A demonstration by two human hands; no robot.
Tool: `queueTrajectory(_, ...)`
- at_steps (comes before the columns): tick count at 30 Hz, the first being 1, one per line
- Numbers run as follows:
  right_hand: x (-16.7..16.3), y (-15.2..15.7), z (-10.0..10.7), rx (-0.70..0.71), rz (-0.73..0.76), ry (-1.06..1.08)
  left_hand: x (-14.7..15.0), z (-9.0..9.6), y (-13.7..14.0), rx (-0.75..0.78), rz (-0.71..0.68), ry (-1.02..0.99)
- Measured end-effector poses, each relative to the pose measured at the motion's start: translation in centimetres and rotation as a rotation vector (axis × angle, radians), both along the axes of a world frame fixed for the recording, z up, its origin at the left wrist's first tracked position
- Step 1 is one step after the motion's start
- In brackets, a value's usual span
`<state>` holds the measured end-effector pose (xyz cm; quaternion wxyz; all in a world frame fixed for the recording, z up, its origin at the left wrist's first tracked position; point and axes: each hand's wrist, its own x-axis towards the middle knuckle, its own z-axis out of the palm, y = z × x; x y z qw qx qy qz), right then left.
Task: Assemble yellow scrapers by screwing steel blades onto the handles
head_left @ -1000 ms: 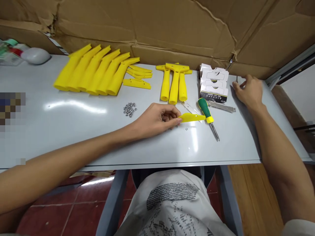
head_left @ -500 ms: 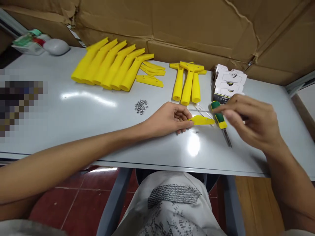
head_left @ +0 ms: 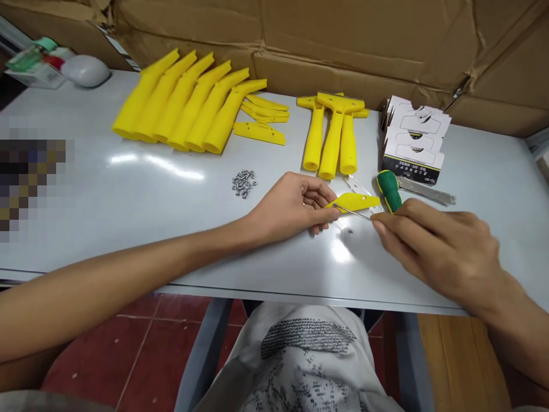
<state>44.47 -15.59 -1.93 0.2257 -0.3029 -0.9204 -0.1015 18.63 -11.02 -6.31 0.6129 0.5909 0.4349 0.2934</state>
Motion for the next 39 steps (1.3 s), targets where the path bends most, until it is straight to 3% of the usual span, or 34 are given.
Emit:
queueTrajectory(5,-0.7,-0.4,-0.7,-0.003,0.011,0.078,0.1,-0.1,-0.1,-0.013,0.039,0.001)
queueTrajectory(13,1.4,3.3,-0.8,-0.629,-0.092,0.360,-0.4,-0.1,0.1,0.006,0.001,0.003)
queueTrajectory(18,1.7,4.2,-0.9,-0.892,-0.153,0.488,-0.5,-0.1,0.3,0.021,-0.020,0.003)
queueTrajectory(23,2.0,4.4,-1.5,-1.066,-0.174,0.662,-0.5,-0.4,0.2,0.071,-0.061,0.041)
queueTrajectory(25,2.1,4.5,-1.6,-1.089,-0.165,0.691,-0.6,-0.5,0.0,0.180,-0.057,0.108)
queueTrajectory(28,2.5,4.7,-1.1,-1.034,-0.164,0.667,-0.8,-0.8,-0.5,0.515,-0.059,0.255)
queueTrajectory(33,3.8,5.3,0.6,-0.984,-0.142,0.391,-1.2,-1.7,-0.4,1.007,-0.119,0.440)
queueTrajectory(36,4.4,5.4,0.8,-0.959,-0.116,0.273,-1.4,-2.1,-0.1,1.146,-0.122,0.520)
queueTrajectory(39,4.3,5.3,0.6,-0.921,-0.076,0.228,-1.5,-2.4,0.0,1.193,-0.123,0.590)
